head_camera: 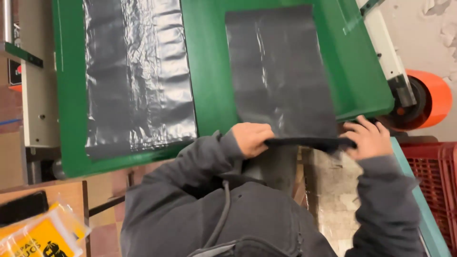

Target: Folding black plastic garbage bags and inserting them into yellow retail packaging sleeves.

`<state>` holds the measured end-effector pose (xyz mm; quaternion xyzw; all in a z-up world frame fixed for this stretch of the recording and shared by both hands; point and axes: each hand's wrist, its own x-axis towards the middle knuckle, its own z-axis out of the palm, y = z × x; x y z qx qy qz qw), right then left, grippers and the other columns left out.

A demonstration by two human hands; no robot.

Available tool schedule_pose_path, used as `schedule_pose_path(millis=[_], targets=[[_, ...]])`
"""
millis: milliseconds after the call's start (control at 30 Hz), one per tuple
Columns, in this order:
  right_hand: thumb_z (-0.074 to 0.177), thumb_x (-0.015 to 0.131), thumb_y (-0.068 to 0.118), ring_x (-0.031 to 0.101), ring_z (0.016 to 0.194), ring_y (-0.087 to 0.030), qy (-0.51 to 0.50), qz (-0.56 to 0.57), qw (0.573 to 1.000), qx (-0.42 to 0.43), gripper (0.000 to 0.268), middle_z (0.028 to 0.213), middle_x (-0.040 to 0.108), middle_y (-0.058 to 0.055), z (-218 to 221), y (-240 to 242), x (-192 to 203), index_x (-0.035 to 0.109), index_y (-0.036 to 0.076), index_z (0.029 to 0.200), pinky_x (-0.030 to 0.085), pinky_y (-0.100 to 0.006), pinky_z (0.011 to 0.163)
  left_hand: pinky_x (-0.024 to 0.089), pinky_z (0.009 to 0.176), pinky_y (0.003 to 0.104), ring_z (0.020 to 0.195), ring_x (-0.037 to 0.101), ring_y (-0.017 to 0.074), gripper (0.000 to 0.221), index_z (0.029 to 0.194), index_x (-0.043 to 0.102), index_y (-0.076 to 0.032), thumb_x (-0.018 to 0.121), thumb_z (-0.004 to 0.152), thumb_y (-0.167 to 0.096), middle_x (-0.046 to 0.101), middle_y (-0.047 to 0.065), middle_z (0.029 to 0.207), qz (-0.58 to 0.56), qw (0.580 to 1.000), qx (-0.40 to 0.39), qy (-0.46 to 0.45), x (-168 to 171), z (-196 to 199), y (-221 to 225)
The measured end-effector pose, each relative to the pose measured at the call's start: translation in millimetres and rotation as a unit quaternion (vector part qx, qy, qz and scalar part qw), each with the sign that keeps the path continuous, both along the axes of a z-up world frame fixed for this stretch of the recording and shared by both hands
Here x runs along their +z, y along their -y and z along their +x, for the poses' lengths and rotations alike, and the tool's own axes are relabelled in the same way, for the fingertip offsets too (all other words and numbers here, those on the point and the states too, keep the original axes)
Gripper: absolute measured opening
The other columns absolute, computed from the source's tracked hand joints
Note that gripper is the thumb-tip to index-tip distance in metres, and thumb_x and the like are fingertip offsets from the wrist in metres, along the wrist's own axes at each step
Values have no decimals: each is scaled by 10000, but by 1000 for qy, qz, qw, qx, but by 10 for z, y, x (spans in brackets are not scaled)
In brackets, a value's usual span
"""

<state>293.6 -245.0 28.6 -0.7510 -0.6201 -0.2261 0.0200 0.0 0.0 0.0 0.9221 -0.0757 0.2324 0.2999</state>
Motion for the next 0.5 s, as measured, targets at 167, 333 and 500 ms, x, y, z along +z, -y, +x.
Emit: schedule_pose_path(millis=[167,333,500], targets=[[871,729,448,712,982,-347,-239,-275,918,-160,408,1078,751,-106,818,-1139,121,757,271,1238,563,-468,850,538,699,469,807,674,409,209,989,638,-23,641,977,-232,669,217,877,-309,922,233,-25,-287,363,-833],[850,774,444,638,1150,-363,-227,-227,939,-123,531,1288,682,-124,1877,-2438,-823,713,174,1303,506,-488,962,525,735,519,877,670,455,334,1063,657,-15,589,993,-335,709,246,938,-283,889,358,-43,-1320,885,-1559],[814,820,353,541,1352,-354,-265,-160,949,-58,723,1486,565,-127,2036,-3466,-1503,594,117,1459,458,-471,1108,519,732,562,841,666,487,470,1162,601,19,574,968,-409,707,280,913,-242,855,440,-128,-1529,916,-1613]])
